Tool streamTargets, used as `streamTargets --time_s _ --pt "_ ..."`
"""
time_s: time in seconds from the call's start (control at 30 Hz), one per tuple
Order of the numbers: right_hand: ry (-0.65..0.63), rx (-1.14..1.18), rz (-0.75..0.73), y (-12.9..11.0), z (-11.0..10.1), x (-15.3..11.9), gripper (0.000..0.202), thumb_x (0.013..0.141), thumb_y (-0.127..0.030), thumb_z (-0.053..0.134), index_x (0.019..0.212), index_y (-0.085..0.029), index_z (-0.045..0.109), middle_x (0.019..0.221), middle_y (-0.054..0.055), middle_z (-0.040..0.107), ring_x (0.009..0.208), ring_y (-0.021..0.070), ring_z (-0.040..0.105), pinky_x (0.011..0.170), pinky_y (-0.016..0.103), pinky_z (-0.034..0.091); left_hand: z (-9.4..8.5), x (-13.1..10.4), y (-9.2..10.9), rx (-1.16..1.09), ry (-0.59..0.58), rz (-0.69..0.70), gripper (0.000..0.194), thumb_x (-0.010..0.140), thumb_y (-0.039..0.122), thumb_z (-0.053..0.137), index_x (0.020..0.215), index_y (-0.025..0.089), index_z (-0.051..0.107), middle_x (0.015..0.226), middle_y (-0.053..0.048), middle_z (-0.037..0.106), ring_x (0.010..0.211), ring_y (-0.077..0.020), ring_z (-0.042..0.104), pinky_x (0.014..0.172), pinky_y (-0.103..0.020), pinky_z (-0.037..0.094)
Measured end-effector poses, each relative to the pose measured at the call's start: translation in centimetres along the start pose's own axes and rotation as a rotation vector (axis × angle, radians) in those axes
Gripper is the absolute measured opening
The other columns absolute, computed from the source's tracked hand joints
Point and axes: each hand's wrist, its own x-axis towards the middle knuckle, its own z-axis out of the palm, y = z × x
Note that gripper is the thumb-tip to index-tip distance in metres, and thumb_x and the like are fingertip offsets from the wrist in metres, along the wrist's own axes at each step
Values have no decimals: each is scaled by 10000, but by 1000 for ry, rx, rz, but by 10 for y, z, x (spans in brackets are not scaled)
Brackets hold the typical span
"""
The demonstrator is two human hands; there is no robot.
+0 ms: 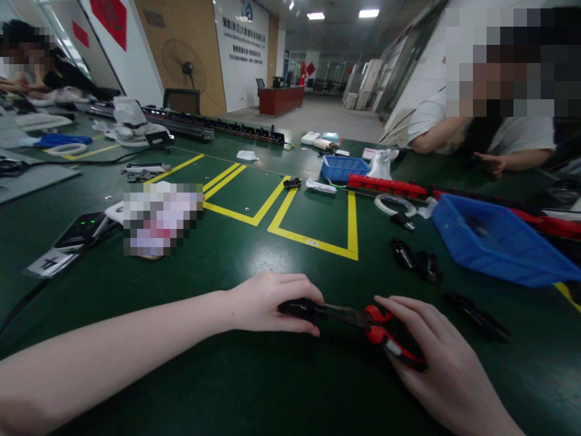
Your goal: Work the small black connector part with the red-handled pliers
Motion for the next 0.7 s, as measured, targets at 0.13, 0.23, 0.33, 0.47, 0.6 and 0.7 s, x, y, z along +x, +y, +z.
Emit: streamTargets --time_s 0.13,0.23,0.33,0.47,0.6,0.7 --pt "15 -10 -16 -1 -2 1 466 853 -228 537 1319 -222 540 1152 113 655 987 260 658 777 382 563 0 0 0 -19 -16 -5 292 916 356 696 1108 151 616 1054 -85 654 945 -184 664 777 -274 553" --pt "8 -10 -18 0 -2 0 453 857 -236 544 1309 -218 545 1144 109 664 981 253 665 768 373 567 1 0 -1 -28 -21 -2 258 922 343 691 1077 148 622 1030 -81 656 930 -179 663 771 -268 552" --pt "6 -7 -25 0 -2 0 438 860 -248 550 1296 -210 552 1137 105 669 966 240 670 760 360 570 1 0 -1 -30 -18 -6 273 910 339 708 1084 150 613 1019 -73 653 916 -175 658 765 -263 546" --pt "23 9 -47 -1 -3 3 429 859 -258 565 1287 -226 559 1099 86 692 944 237 673 753 365 549 2 0 -2 1 -61 6 310 917 322 699 1145 143 589 1094 -96 645 985 -193 651 816 -285 550" --pt "39 2 -103 0 -1 1 415 856 -273 569 1269 -227 562 1056 61 716 917 230 680 882 426 493 2 -1 -3 41 -99 30 282 951 280 649 1192 150 580 1161 -111 636 1050 -202 647 846 -288 552" --pt "26 -4 -111 1 1 -2 425 850 -301 581 1267 -226 557 1058 53 722 919 232 685 1007 483 416 3 -1 -3 52 -99 34 283 952 294 646 1194 161 583 1162 -106 640 1047 -204 653 836 -289 556"
